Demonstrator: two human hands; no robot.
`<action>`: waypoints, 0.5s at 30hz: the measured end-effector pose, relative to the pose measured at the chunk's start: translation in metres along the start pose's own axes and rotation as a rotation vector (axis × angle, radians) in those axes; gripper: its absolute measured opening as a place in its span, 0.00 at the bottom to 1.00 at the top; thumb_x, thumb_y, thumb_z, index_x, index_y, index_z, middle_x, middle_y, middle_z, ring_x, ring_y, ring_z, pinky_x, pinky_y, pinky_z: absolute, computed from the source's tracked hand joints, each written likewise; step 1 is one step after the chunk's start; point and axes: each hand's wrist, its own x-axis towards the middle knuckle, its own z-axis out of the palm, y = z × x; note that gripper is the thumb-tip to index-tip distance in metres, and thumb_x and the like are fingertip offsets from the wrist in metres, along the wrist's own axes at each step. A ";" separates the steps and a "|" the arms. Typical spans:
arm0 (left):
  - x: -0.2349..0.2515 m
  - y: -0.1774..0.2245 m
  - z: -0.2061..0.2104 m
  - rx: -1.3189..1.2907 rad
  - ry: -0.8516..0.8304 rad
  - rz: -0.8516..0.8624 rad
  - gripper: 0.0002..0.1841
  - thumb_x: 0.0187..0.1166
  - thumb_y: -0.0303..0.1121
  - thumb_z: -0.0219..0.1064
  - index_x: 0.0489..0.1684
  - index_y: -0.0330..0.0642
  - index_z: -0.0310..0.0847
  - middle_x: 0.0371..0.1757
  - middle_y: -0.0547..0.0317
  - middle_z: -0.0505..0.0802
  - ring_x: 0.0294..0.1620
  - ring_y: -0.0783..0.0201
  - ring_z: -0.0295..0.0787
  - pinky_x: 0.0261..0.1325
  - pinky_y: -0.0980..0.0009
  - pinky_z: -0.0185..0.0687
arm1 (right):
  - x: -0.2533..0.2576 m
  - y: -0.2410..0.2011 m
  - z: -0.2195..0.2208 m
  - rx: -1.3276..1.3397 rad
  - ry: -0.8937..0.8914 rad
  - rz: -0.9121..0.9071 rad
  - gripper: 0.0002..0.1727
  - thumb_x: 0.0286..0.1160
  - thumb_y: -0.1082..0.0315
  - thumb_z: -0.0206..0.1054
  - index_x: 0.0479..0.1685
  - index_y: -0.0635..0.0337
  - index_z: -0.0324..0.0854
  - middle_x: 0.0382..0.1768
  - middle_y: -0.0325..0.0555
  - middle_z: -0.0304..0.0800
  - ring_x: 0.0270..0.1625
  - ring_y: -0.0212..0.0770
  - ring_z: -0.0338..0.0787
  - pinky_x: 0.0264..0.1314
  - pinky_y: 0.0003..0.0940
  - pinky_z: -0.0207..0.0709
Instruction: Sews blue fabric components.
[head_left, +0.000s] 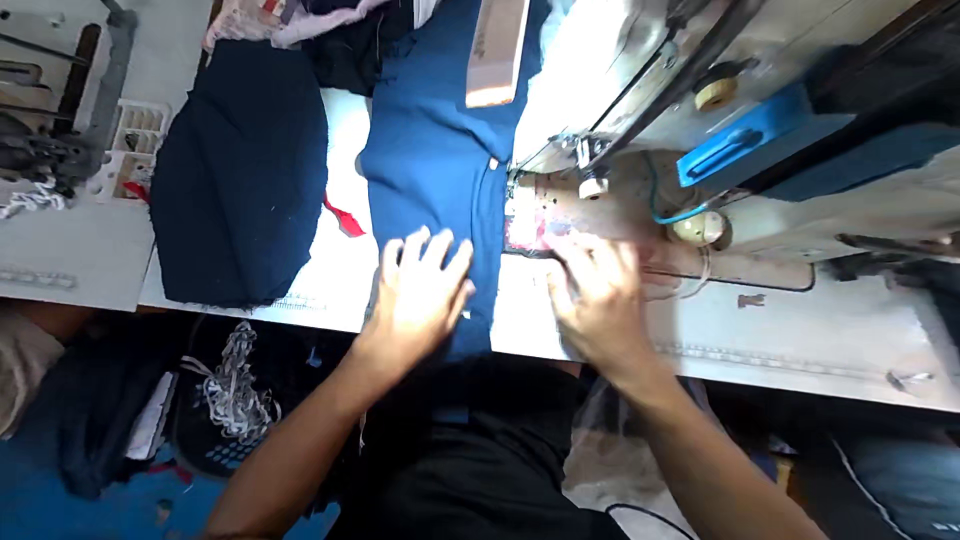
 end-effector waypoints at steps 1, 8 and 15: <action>-0.008 0.011 -0.003 -0.034 -0.001 0.070 0.24 0.85 0.56 0.56 0.67 0.56 0.88 0.61 0.50 0.90 0.63 0.44 0.84 0.66 0.40 0.73 | 0.004 -0.010 0.001 0.074 0.011 -0.045 0.21 0.87 0.59 0.58 0.72 0.54 0.85 0.66 0.52 0.88 0.68 0.54 0.83 0.72 0.52 0.75; 0.004 -0.017 -0.047 -0.232 0.195 -0.146 0.18 0.88 0.47 0.57 0.55 0.51 0.92 0.43 0.58 0.94 0.43 0.59 0.92 0.43 0.54 0.87 | -0.018 -0.048 0.022 0.310 -0.291 -0.363 0.10 0.82 0.62 0.63 0.47 0.52 0.90 0.50 0.44 0.92 0.53 0.45 0.90 0.54 0.44 0.85; 0.043 -0.057 -0.003 0.081 0.072 -0.386 0.39 0.83 0.63 0.53 0.76 0.35 0.76 0.70 0.33 0.83 0.72 0.32 0.79 0.68 0.36 0.74 | -0.060 -0.052 -0.038 0.444 -1.277 -0.545 0.12 0.74 0.55 0.73 0.39 0.54 0.90 0.42 0.46 0.92 0.53 0.55 0.89 0.52 0.58 0.81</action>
